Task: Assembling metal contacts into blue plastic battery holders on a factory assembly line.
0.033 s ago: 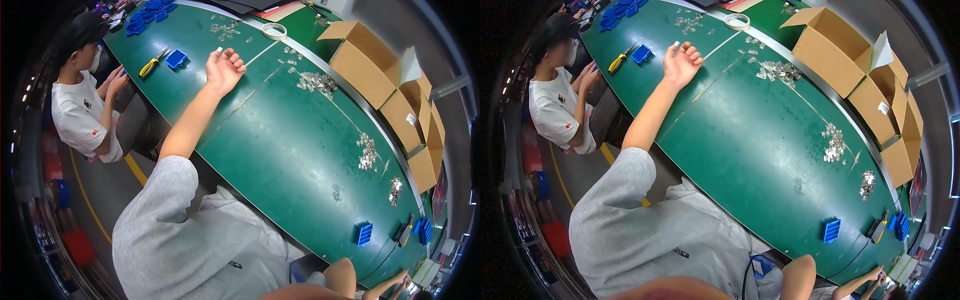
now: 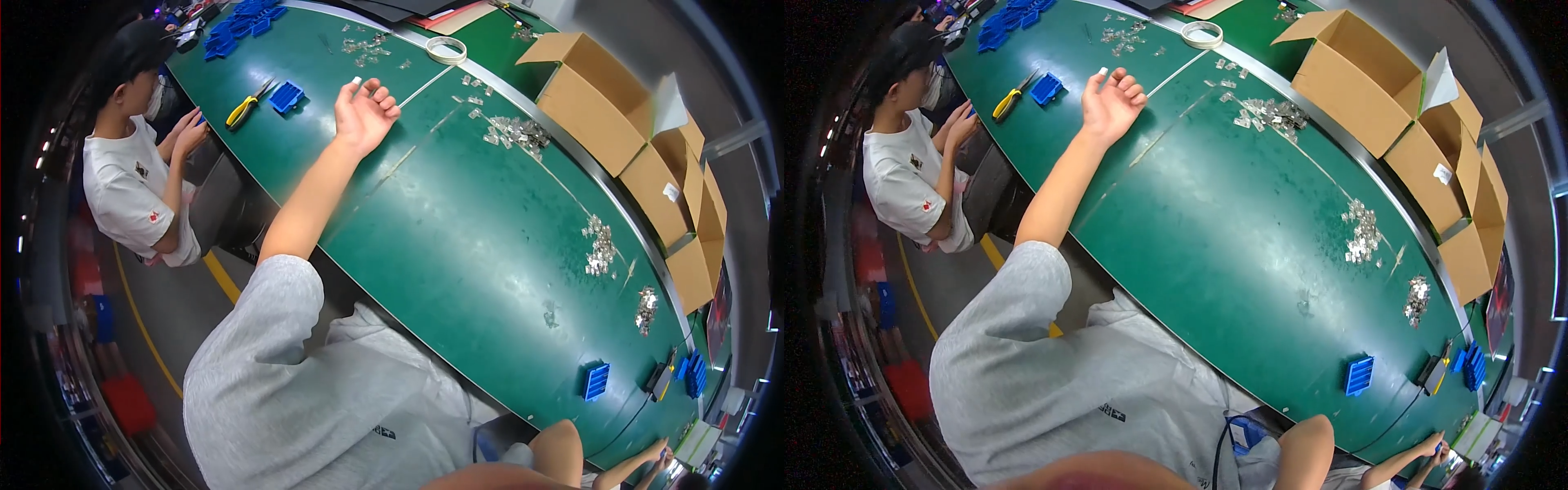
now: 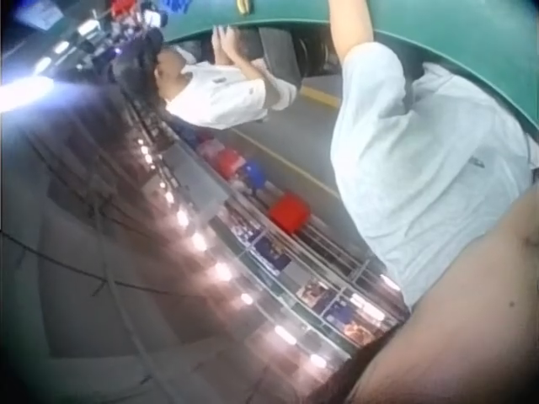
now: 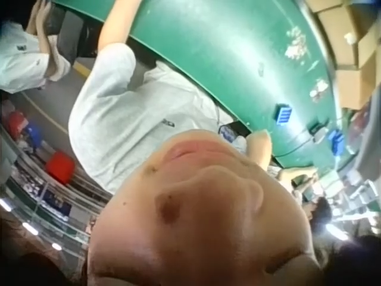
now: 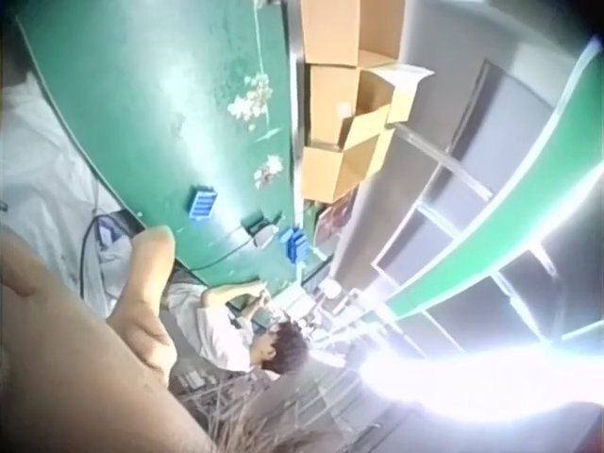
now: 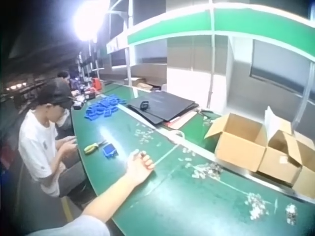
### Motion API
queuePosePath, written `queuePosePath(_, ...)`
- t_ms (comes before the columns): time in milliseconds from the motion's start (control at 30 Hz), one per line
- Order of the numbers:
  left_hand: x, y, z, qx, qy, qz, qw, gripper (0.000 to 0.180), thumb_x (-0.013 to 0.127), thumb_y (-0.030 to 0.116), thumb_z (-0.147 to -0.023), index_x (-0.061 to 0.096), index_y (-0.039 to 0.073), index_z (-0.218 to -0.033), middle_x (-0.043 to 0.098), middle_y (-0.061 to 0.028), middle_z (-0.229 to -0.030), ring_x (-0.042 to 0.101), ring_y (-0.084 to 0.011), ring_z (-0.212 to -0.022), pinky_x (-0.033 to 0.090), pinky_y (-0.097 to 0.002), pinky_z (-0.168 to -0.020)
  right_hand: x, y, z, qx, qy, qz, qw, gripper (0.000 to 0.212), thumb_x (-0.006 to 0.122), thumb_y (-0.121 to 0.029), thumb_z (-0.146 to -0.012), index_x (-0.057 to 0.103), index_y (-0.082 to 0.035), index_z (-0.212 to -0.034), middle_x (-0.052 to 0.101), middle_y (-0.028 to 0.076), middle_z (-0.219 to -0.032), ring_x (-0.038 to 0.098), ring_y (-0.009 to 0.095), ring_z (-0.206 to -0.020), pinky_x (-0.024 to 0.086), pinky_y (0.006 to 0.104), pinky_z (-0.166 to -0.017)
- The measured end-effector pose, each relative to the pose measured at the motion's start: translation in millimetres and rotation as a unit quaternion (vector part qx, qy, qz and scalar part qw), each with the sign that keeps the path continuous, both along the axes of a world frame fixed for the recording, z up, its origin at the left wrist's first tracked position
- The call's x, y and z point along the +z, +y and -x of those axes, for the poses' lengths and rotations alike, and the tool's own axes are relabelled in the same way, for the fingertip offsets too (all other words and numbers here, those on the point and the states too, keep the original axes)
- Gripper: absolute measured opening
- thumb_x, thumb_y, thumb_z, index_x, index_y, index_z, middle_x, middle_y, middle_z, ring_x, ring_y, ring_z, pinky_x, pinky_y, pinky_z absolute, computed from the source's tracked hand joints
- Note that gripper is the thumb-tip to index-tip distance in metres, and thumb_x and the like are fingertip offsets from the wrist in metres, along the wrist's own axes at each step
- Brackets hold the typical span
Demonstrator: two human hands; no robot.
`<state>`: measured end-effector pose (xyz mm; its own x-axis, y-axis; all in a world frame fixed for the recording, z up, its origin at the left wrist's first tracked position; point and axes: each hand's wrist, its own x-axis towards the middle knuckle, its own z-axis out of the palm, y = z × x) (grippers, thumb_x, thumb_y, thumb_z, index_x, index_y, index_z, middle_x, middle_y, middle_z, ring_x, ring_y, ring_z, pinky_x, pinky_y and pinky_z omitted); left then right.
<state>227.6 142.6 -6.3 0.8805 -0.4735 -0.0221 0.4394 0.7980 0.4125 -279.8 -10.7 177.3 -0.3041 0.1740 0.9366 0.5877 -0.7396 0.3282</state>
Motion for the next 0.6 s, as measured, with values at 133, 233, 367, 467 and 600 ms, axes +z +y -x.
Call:
queuePosePath(133, -2, 1, -2, 0.006, -0.004, -0.002, 1.0, 0.026, 0.051, 0.033, -0.085, 0.047, 0.008, -0.088, 0.039, -0.0043, -0.073, 0.036, -0.019, -0.066, 0.032, -0.0325, -0.061, -12, 3, 17, -0.027, 0.003, -0.037, 0.999, 0.013, 0.068, -0.016, -0.075, 0.058, -0.008, -0.073, 0.053, 0.0, -0.081, 0.047, 0.003, -0.057, 0.029, 0.0205, -0.038)
queuePosePath(233, -7, 0, -6, -0.005, -0.004, 0.007, 1.0, 0.026, 0.051, 0.034, -0.084, 0.047, 0.008, -0.088, 0.039, -0.0044, -0.072, 0.037, -0.0189, -0.066, 0.032, -0.0323, -0.061, -19, -3, 27, 0.037, 0.007, -0.001, 0.999, 0.017, 0.064, -0.022, -0.08, 0.06, -0.006, -0.086, 0.058, 0.005, -0.095, 0.055, 0.01, -0.077, 0.039, 0.0298, -0.063)
queuePosePath(367, 4, -8, -6, -0.005, 0.011, 0.003, 1.0, 0.022, 0.052, 0.029, -0.085, 0.049, 0.008, -0.087, 0.039, -0.0038, -0.072, 0.038, -0.0183, -0.066, 0.033, -0.0315, -0.063, -16, -1, 9, 0.021, -0.02, 0.041, 0.999, 0.03, 0.057, -0.028, -0.087, 0.059, -0.003, -0.105, 0.058, 0.012, -0.112, 0.056, 0.019, -0.102, 0.043, 0.039, -0.09)
queuePosePath(467, -4, -5, -14, -0.017, -0.007, 0.003, 1.0, 0.026, 0.052, 0.033, -0.084, 0.048, 0.008, -0.087, 0.04, -0.0043, -0.072, 0.039, -0.0188, -0.065, 0.033, -0.0321, -0.061, -10, 3, -19, -0.078, 0.004, 0.038, 0.996, 0.037, 0.054, -0.029, -0.09, 0.054, -0.002, -0.115, 0.052, 0.016, -0.123, 0.048, 0.023, -0.114, 0.04, 0.0413, -0.095)
queuePosePath(600, 0, 3, -10, 0.008, 0.006, -0.013, 1.0, 0.024, 0.051, 0.032, -0.084, 0.048, 0.009, -0.086, 0.04, -0.0038, -0.071, 0.038, -0.0176, -0.064, 0.033, -0.032, -0.061, -5, 4, -42, -0.204, 0.02, 0.045, 0.978, 0.047, 0.05, -0.03, -0.094, 0.047, 0.0, -0.129, 0.044, 0.021, -0.137, 0.037, 0.028, -0.131, 0.036, 0.0443, -0.102)
